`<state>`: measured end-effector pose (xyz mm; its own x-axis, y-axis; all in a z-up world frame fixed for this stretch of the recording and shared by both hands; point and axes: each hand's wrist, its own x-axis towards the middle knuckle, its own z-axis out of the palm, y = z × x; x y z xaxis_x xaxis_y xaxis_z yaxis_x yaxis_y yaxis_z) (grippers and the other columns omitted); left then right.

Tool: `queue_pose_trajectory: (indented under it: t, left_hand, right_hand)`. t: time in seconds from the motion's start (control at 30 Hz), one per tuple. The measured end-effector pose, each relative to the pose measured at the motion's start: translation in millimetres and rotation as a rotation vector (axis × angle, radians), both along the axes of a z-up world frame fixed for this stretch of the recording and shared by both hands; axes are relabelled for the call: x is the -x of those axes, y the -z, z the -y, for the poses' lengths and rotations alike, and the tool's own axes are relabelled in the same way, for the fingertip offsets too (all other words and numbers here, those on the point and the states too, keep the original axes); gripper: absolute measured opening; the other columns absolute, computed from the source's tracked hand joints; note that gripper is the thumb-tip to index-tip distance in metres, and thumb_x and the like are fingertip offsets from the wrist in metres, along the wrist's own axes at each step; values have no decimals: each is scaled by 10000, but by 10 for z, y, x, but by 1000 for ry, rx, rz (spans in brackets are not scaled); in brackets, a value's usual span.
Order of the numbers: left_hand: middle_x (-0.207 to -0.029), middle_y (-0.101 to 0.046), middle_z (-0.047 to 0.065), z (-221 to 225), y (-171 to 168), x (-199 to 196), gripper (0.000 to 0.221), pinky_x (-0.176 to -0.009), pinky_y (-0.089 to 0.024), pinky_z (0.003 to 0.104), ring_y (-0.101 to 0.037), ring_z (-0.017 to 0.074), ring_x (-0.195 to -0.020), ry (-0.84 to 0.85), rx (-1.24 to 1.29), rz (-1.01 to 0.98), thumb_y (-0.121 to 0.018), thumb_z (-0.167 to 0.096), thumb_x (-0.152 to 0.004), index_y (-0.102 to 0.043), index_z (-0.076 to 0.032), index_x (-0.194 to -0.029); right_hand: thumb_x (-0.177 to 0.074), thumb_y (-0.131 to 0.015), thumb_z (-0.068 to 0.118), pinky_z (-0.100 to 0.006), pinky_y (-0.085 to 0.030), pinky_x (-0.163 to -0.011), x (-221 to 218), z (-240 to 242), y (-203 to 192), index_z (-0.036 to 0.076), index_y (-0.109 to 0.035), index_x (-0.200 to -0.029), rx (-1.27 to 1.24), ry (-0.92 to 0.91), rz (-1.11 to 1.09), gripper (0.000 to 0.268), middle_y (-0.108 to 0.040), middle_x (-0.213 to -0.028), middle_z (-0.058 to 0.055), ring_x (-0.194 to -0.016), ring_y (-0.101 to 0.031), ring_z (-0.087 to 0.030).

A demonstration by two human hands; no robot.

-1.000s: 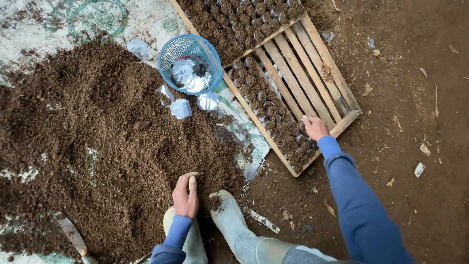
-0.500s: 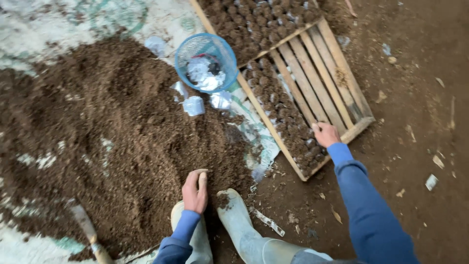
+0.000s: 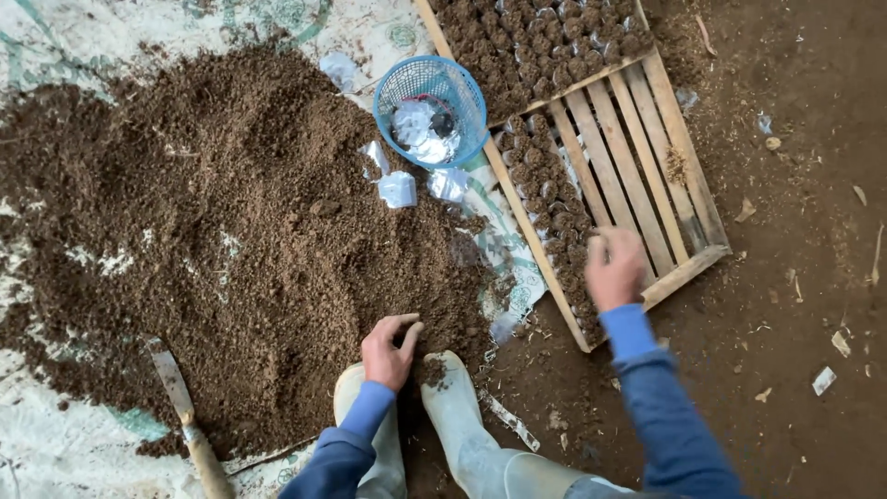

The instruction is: A person is seen sitting on the ground, forming small balls of moist soil by hand and placing each one into a small, clear plastic bag. These bagged soil balls are then neatly arranged in a wooden tray.

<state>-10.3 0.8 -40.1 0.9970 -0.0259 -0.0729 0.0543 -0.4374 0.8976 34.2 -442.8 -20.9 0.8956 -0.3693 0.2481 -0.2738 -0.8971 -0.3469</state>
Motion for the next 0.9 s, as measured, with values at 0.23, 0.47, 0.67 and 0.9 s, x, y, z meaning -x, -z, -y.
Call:
queue_pose_trajectory:
  t: [0.23,0.47,0.67,0.9]
  left_hand:
    - [-910,-782,-18,1,-169,-33,74,-829,-605,369,-753,235,-917,-16,-6,25,-761,-266,-932,-809,-226,-972]
    - [-899,-775,13,-3,-149,-49,85,-816,-602,397,-745,270,-907,-29,38,27,-731,-254,-954,-790,-193,-963]
    - [-932,-780,73,21,-234,-46,143,-796,-611,424,-744,308,-903,-44,129,-77,-748,-288,-950,-793,-166,-1008]
    - [-891,-804,136,165,-26,-77,327,-771,-633,332,-742,181,-787,1,668,-570,-640,-383,-1040,-796,-105,-1110]
  right_hand:
    - [-855,-803,302,-539,-564,-1034,47,-1247,776,94,-659,-1369,6,-361,-356,573,-663,-1313,-195,-1255,-641,-405]
    - [-1031,-690,243,-488,-635,-945,121,-1204,958,146,-738,-1206,-219,-76,-384,205,-758,-1140,-69,-1119,-736,-294]
    - [-1041,-725,134,-396,-614,-894,182,-1701,3,6,-656,-1225,-1228,136,-244,235,-716,-1114,-121,-1037,-710,-235]
    - [-1000,-687,-1,-286,-556,-692,536,-2294,-232,-23,-732,-1108,-1378,-220,-363,119,-644,-842,-74,-780,-645,-124]
